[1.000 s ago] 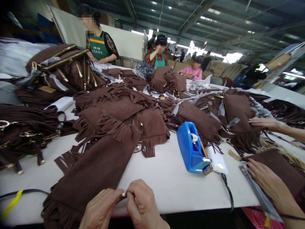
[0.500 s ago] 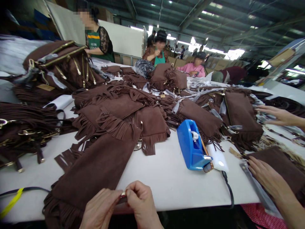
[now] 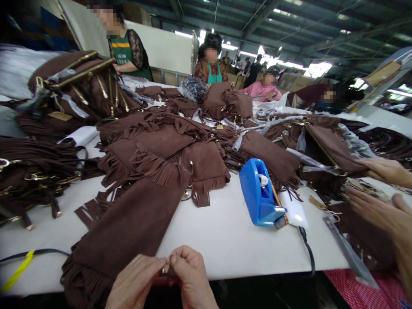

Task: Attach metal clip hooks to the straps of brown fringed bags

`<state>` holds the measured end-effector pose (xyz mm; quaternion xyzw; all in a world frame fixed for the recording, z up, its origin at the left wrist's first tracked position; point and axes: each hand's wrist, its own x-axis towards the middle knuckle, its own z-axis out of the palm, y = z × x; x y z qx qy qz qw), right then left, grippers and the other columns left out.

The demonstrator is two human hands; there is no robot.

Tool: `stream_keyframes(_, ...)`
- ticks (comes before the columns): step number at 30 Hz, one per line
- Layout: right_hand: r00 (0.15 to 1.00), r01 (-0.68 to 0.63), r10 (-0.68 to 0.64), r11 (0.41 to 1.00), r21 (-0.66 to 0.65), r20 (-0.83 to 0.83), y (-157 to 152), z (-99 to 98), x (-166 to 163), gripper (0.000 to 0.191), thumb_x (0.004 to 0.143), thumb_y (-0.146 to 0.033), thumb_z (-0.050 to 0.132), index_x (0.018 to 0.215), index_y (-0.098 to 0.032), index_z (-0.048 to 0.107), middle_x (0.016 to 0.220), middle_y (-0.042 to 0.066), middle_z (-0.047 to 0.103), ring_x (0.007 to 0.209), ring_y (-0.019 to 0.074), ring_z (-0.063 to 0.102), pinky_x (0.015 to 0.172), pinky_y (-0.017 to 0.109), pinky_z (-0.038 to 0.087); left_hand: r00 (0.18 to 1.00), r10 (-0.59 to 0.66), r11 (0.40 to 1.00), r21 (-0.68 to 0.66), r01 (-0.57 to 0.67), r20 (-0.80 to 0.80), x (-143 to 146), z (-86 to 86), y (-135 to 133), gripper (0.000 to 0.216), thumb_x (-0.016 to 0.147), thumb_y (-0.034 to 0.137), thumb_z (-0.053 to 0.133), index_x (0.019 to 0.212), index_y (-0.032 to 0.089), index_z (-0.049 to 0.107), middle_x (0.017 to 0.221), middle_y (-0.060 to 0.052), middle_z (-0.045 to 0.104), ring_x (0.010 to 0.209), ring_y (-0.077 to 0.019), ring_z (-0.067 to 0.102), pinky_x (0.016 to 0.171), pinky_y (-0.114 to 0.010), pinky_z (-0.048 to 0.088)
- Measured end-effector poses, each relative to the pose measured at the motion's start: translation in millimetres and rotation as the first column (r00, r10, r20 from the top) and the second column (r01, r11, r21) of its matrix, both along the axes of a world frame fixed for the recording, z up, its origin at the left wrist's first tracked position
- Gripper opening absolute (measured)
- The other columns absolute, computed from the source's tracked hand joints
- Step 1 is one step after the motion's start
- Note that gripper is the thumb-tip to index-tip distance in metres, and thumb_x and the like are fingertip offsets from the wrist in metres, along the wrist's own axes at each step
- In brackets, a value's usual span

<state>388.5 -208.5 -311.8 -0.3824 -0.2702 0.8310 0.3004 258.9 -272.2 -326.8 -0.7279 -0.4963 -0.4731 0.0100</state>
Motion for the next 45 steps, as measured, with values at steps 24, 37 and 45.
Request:
stream_keyframes(24, 0.858, -0.513, 0.098, 0.193, 0.836, 0.504, 19, 30.0, 35, 0.016, 0.088, -0.016, 0.038, 0.086, -0.019, 0.054, 0.078, 0.004, 0.057, 0.073, 0.0127, 0.054, 0.067, 0.025, 0.045, 0.998, 0.004, 0.999, -0.043, -0.002, 0.061, 2, 6.2, 0, 0.021, 0.086, 0.007, 0.042, 0.102, 0.012, 0.054, 0.072, -0.007, 0.064, 0.062, -0.0138, 0.056, 0.055, -0.026, 0.045)
stream_keyframes(37, 0.911, -0.364, -0.182, 0.064, 0.929, 0.370, -8, 21.4, 17, 0.014, 0.080, -0.008, 0.043, 0.078, -0.021, 0.047, 0.065, -0.001, 0.054, 0.057, 0.0099, 0.052, 0.053, 0.019, 0.043, 0.966, 0.211, 0.977, -0.020, -0.210, 0.148, 12, -5.0, -22, 0.033, 0.087, 0.040, 0.043, 0.100, 0.014, 0.056, 0.079, -0.009, 0.064, 0.074, -0.0190, 0.059, 0.067, -0.031, 0.050)
stream_keyframes(45, 0.909, -0.397, -0.125, 0.037, 0.917, 0.398, -14, 27.6, 16, 0.015, 0.078, -0.006, 0.047, 0.075, -0.020, 0.051, 0.062, -0.001, 0.058, 0.054, 0.0091, 0.054, 0.051, 0.018, 0.045, 0.958, 0.115, 0.967, -0.249, -0.048, 0.263, 24, 13.6, -27, 0.023, 0.090, 0.027, 0.033, 0.076, 0.019, 0.049, 0.063, -0.001, 0.049, 0.059, -0.0141, 0.049, 0.060, -0.029, 0.042)
